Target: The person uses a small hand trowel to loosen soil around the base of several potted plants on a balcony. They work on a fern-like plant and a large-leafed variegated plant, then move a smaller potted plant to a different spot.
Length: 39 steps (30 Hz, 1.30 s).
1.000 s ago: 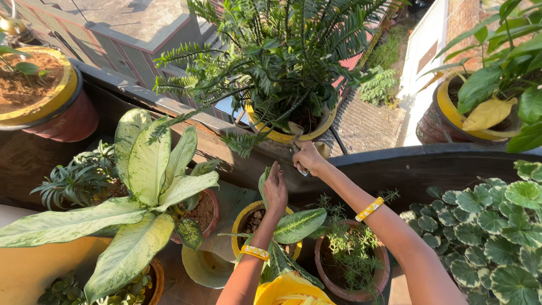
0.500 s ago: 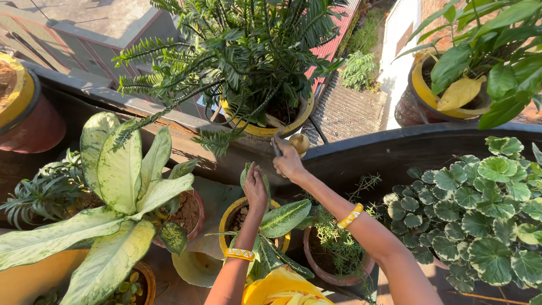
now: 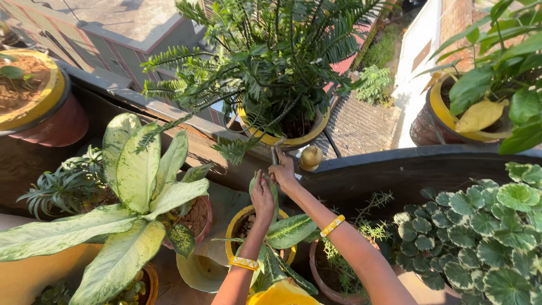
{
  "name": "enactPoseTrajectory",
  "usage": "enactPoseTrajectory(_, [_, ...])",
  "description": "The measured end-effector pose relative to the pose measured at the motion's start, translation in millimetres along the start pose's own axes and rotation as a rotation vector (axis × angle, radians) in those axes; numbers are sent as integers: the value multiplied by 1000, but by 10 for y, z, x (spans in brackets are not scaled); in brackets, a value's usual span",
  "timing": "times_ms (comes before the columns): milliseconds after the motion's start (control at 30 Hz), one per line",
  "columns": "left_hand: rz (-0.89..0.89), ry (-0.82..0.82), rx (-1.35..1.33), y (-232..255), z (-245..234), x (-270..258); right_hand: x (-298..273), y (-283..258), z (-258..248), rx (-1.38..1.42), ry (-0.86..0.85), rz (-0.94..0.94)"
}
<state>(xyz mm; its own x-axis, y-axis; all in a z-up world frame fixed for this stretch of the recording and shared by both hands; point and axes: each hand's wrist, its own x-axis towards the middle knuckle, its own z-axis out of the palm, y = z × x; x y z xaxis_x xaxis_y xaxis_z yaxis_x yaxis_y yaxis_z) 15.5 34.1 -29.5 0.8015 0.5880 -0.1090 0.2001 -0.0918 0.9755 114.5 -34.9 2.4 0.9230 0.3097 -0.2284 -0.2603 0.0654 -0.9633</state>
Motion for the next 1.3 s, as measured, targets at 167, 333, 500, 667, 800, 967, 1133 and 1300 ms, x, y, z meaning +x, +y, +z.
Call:
enactPoseTrajectory(167, [9, 36, 61, 88, -159, -31, -166, -277, 0, 37, 36, 0])
enactPoseTrajectory(333, [-38, -149, 372, 500, -237, 8, -163, -966, -653, -634, -105, 92])
enactPoseTrajectory(500, [426, -270, 776, 710, -38, 208, -92, -1740, -1203, -1065, -356, 13])
enactPoseTrajectory(667, [453, -434, 1055, 749, 183, 597, -201, -2269, -1371, -1405, -462, -21])
enactPoseTrajectory(800, [523, -377, 1203, 631, 326, 858, -121, -2208, -1310, -1366, -471, 87])
enactPoseTrajectory(967, [415, -525, 1410, 703, 407, 943, -229, -1795, -1281, -1265, -403, 60])
enactPoseTrajectory(1133, [481, -414, 1340, 675, 474, 992, -529, -1327, -1335, -991, -138, 0])
enactPoseTrajectory(1300, [442, -417, 1294, 792, 484, 1046, -534, -1401, -1473, -1040, -137, 27])
